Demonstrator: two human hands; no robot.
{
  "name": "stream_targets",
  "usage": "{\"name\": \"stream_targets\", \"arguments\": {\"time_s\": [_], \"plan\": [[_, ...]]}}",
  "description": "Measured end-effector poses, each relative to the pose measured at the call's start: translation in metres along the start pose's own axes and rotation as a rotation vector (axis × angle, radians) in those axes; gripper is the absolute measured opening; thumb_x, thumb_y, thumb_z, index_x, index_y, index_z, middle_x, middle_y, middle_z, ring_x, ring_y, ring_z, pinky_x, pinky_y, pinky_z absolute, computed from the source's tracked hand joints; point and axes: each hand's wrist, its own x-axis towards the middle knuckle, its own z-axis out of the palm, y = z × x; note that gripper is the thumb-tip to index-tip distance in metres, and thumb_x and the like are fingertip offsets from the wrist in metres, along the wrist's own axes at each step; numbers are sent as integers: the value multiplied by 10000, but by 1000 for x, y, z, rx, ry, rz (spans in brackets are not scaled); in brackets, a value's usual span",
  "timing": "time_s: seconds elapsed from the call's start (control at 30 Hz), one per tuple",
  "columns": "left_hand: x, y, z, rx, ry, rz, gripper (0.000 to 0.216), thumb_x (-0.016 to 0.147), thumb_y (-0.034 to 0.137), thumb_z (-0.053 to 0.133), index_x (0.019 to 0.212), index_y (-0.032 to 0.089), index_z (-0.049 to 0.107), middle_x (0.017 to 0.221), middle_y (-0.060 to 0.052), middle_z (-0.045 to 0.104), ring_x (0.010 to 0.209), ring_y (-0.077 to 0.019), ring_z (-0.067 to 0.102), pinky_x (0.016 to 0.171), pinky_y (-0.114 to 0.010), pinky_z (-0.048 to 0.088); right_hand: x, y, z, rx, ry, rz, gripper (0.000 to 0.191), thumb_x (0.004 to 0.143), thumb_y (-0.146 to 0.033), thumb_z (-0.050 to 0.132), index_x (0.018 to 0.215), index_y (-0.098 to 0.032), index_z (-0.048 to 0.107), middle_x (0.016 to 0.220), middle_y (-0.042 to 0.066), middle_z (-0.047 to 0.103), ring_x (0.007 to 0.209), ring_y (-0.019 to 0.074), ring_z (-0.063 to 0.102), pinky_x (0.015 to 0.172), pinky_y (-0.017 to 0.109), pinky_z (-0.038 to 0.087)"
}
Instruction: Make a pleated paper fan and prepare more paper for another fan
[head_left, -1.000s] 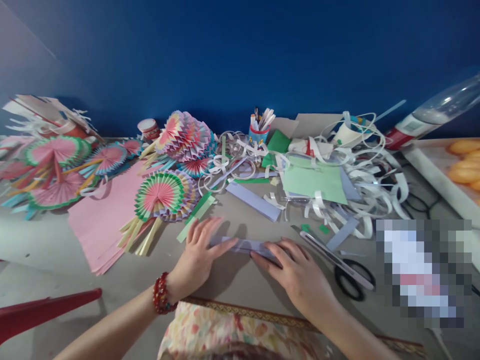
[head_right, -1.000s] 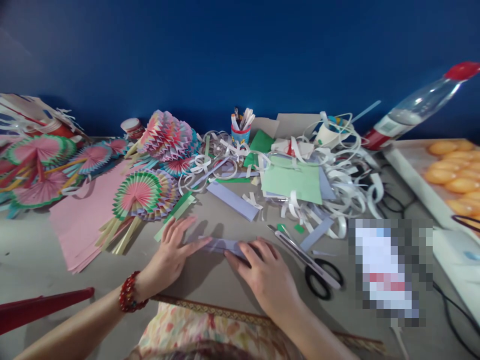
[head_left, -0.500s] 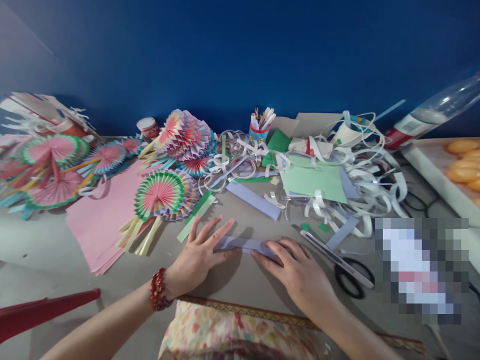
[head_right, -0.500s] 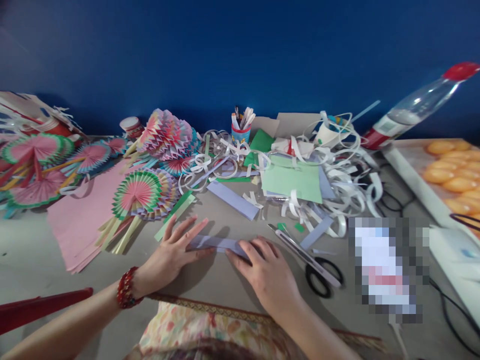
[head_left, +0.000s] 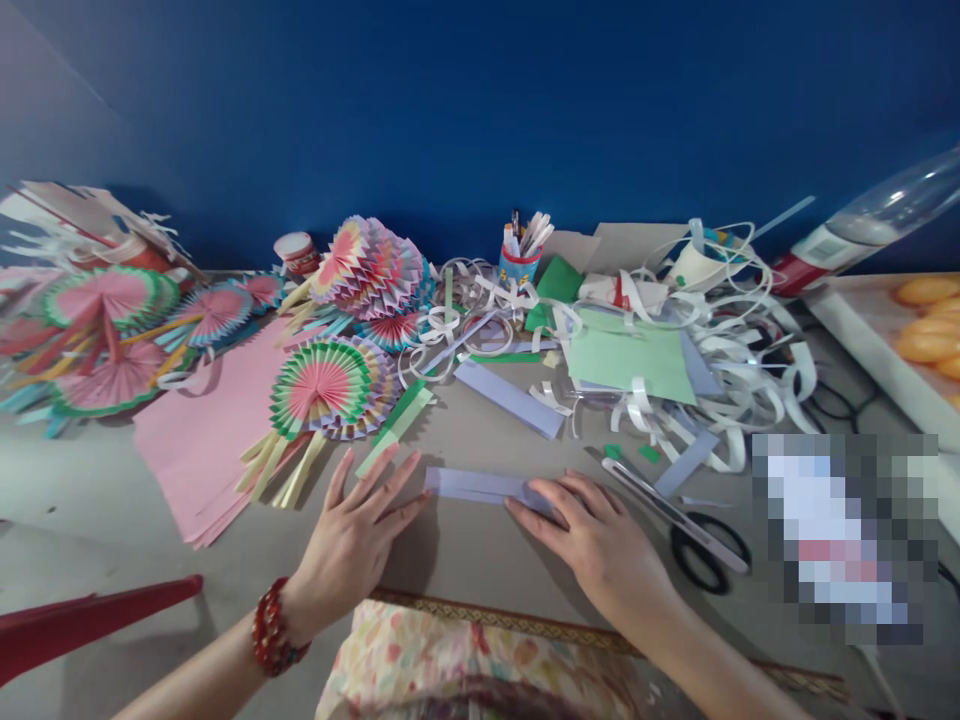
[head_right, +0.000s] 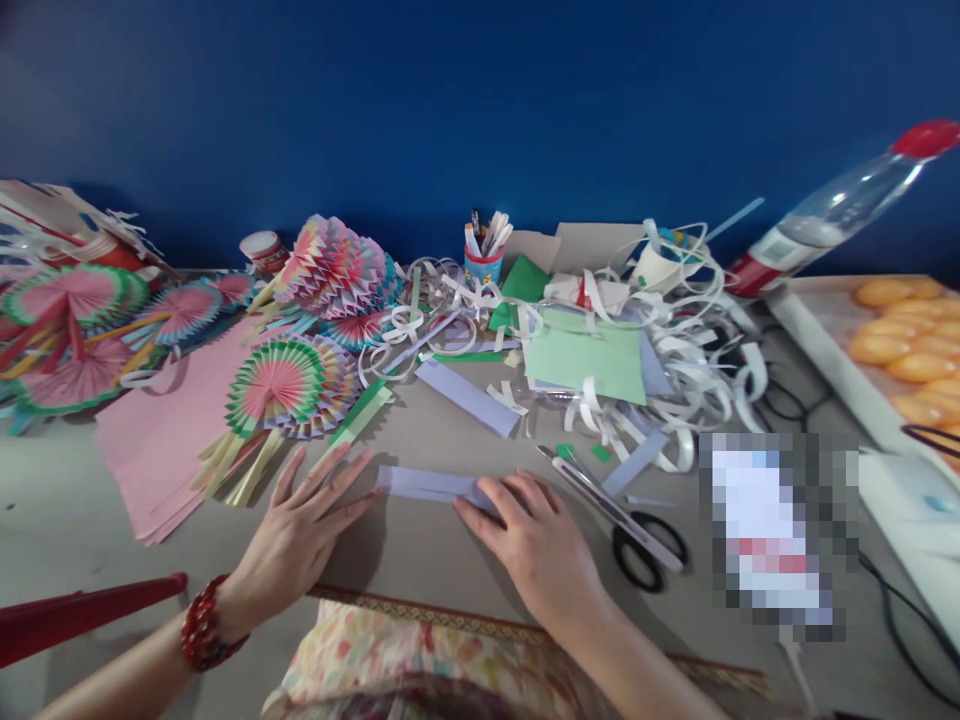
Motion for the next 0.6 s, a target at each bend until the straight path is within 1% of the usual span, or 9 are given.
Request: {"name": "stream_targets", "arguments": {"time_s": [0.1,0.2,0.23,0.3,0.37,0.4,0.47,0.5,0.6], "plan": [[-4,3,-1,9,41,-16,519,896,85,412,1337,278,607,1547,-35,422,1475,-279,298,1222,-574,109,0,0,-2,-9,-6,-2,519,844,-113,666,1275,-399,625,1176,6,654,1072,223,528,936,381,449],[-3,7,-6,-44,161,-15,453,886,62,403,1230,207,658,1499,-81,488,1442,-267,365,1213,-548,186,1,0,-2,-3,-8,-6,515,841,-120,673,1271,-399,625,1179,6,653,1074,221,527,931,375,444],[-1,10,-8,-68,192,16,443,887,62,396,1226,184,653,1485,-100,502,1439,-264,371,1207,-538,213,1,1,-2,3,-12,-11,523,834,-119,681,1271,-400,624,1186,6,652,1077,224,525,930,376,441],[9,19,-10,-90,152,143,456,911,102,390,1319,151,587,1491,-124,488,1454,-261,339,1204,-515,234,2,1,-2,15,-23,-19,536,824,-124,696,1274,-405,619,1200,7,650,1085,231,521,931,382,434],[23,28,-7,-52,-23,311,509,970,245,408,1469,150,434,1549,-108,411,1483,-259,272,1224,-490,185,2,1,-2,15,-24,-15,512,829,-143,705,1263,-404,627,1196,9,652,1084,239,518,935,391,430],[30,32,-3,-27,-83,349,570,995,388,416,1514,160,363,1573,-91,374,1491,-255,247,1232,-471,153,2,0,-2,9,-22,-11,498,833,-154,708,1259,-400,630,1191,11,653,1082,243,517,937,396,430],[42,37,4,5,-128,382,805,955,659,360,1553,129,265,1599,-105,316,1493,-268,227,1234,-456,104,3,-1,-2,-6,-12,-8,481,838,-171,712,1257,-394,635,1181,12,655,1073,247,518,940,403,432],[45,38,8,18,-144,383,900,917,739,323,1561,117,234,1610,-115,284,1494,-279,215,1231,-459,86,2,-1,-2,-11,-9,-7,480,840,-174,712,1259,-393,634,1184,11,654,1073,246,518,942,403,434],[47,37,14,39,-170,370,1007,864,816,256,1571,102,189,1626,-140,218,1500,-309,181,1218,-476,63,1,-1,-2,-11,-12,4,483,857,-178,695,1274,-410,622,1208,6,647,1084,233,519,950,394,444]]}}
